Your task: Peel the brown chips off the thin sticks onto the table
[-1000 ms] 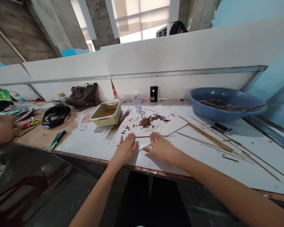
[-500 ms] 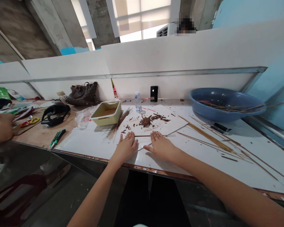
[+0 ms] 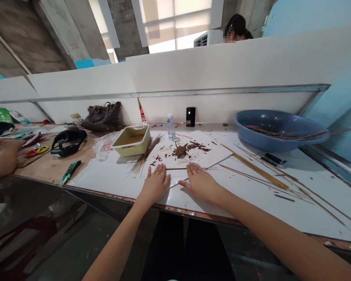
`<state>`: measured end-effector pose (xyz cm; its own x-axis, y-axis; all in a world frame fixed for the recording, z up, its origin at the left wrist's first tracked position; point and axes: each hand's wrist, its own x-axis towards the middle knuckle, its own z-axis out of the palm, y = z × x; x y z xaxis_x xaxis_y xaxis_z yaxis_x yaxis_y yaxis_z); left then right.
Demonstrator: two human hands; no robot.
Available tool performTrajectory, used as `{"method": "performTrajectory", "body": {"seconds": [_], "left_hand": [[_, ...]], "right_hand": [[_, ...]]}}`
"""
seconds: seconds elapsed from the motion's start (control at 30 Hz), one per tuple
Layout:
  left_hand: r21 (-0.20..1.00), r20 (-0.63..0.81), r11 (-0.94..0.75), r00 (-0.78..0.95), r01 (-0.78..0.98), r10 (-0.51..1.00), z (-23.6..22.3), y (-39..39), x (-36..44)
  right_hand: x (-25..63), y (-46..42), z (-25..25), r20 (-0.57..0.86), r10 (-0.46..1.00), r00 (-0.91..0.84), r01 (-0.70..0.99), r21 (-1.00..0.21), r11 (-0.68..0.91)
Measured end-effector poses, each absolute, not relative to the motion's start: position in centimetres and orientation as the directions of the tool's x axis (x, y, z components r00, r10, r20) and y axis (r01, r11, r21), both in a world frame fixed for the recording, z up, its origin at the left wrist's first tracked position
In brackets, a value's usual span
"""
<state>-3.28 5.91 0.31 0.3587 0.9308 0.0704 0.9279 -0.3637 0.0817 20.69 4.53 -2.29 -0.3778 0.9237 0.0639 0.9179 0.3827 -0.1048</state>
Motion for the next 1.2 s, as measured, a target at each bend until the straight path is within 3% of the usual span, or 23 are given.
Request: {"method": "performTrajectory", "body": {"seconds": [0.17,0.4,0.7,0.87,1.07,1.2], "left_hand": [[0.091,0.037,-0.324,0.321,0.942,0.946,1.3,6.6,-2.4],[0.089,0.113,-0.314,0.303,0.945,0.946,-0.3,3.2,-3.2],[0.152,0.051,-0.270,0.266,0.951,0.963,1.2,5.5,-2.0],[0.132,0.092,-0.275,0.264,0.952,0.960,-0.4,2.7,-3.1],[0.172,0.002,-0.215,0.218,0.961,0.976,1.3,5.5,-1.8],[0.169,0.032,-0.241,0.239,0.956,0.971,1.1,5.2,-2.0]], "right_hand": [[20.2,5.1,-1.9,0.048,0.939,-0.341,0.936,-0.079,0.344],[20.1,2.0,-3.3,0.081,0.936,-0.341,0.936,-0.066,0.347],[21.1,5.6,-1.5,-0.025,0.929,-0.368,0.920,-0.157,0.360],[21.6,2.8,-3.2,0.044,0.919,-0.392,0.908,-0.138,0.395],[21.1,5.3,-0.7,-0.048,0.931,-0.363,0.926,-0.129,0.354],[21.2,5.1,-1.0,-0.030,0.930,-0.367,0.925,-0.117,0.362]]}}
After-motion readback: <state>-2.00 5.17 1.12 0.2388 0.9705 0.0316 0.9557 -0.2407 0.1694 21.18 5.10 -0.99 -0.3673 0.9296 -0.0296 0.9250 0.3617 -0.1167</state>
